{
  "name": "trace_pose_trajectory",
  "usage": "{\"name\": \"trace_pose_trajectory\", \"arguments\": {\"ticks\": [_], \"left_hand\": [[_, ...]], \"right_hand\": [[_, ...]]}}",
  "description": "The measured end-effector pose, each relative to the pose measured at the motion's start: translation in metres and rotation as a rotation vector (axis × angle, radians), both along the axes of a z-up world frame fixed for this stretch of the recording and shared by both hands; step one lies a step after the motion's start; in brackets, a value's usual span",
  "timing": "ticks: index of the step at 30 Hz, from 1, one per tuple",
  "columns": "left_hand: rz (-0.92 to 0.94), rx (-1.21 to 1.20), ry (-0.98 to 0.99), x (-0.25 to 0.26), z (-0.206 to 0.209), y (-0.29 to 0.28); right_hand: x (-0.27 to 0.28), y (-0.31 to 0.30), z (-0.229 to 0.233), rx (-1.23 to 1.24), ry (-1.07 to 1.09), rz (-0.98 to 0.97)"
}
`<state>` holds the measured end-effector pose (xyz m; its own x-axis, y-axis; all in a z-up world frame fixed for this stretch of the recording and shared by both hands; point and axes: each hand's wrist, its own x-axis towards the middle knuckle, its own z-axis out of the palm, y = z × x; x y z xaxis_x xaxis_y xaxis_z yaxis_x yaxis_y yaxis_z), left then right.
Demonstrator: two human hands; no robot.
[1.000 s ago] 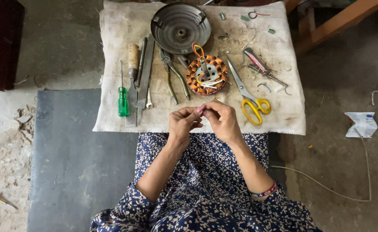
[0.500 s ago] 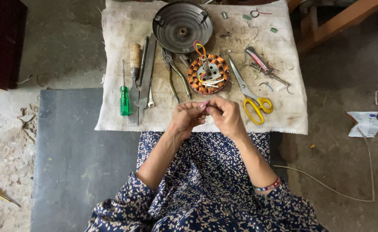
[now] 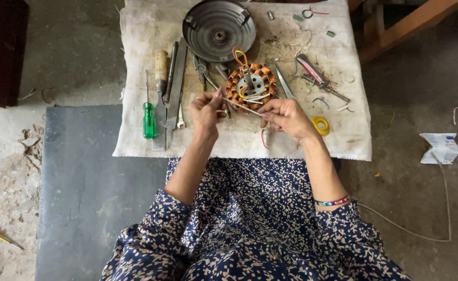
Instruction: The person sits on the floor and works on a motor stator, using pliers to adjust and arrange the copper windings. They then use scissors to trim a small piece of wire and continue to arrange the windings by hand.
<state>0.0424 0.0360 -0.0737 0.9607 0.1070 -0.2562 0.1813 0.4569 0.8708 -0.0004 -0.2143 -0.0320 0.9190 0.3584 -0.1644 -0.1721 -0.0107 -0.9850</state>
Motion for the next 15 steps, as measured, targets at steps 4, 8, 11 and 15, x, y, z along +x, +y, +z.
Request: {"name": "trace_pose_trajectory", "arguments": {"ticks": [4, 8, 11, 15], "left_hand": [[0.049, -0.040, 0.009, 0.001, -0.008, 0.021], [0.013, -0.083, 0.041, -0.012, -0.006, 0.025], [-0.024, -0.082, 0.049, -0.020, 0.002, 0.014], [-0.146, -0.067, -0.005, -0.038, 0.014, -0.005]], "right_hand": [[-0.004, -0.006, -0.010, -0.017, -0.005, -0.023], [-0.012, -0.008, -0.004, -0.003, 0.018, -0.052], [-0.026, -0.010, 0.015, -0.673, -0.194, -0.023], [-0.042, 0.001, 0.042, -0.669, -0.472, -0.251]]}}
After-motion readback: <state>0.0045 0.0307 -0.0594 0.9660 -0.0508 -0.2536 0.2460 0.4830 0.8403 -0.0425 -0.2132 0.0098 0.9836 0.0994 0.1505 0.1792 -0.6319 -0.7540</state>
